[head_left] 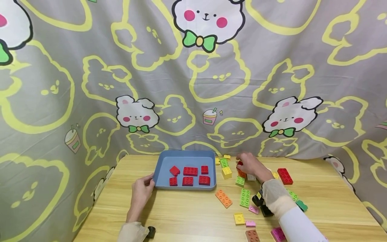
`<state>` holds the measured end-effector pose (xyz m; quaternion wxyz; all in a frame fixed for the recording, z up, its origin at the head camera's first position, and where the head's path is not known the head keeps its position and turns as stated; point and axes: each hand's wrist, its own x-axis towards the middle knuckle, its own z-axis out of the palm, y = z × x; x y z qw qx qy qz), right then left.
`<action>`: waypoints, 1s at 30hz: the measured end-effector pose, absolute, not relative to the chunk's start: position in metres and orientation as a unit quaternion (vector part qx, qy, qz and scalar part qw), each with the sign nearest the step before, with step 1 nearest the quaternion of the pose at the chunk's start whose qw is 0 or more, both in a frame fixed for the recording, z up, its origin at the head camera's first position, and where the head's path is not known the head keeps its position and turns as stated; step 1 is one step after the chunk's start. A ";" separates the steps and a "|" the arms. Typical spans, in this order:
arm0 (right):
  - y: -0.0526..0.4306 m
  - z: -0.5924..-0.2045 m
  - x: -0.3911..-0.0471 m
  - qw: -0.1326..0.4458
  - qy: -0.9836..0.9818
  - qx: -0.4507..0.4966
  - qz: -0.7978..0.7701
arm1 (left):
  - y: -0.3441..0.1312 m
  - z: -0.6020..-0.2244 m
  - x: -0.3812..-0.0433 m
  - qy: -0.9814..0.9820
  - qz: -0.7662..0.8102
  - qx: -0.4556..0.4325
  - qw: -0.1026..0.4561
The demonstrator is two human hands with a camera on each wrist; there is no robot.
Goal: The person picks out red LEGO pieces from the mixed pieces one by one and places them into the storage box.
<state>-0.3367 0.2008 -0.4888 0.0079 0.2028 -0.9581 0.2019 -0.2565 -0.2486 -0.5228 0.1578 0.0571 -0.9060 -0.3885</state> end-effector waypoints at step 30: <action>0.200 -0.484 -0.344 0.000 -0.956 0.197 0.219 | -0.246 -0.521 -0.255 -0.907 -0.384 0.068 0.157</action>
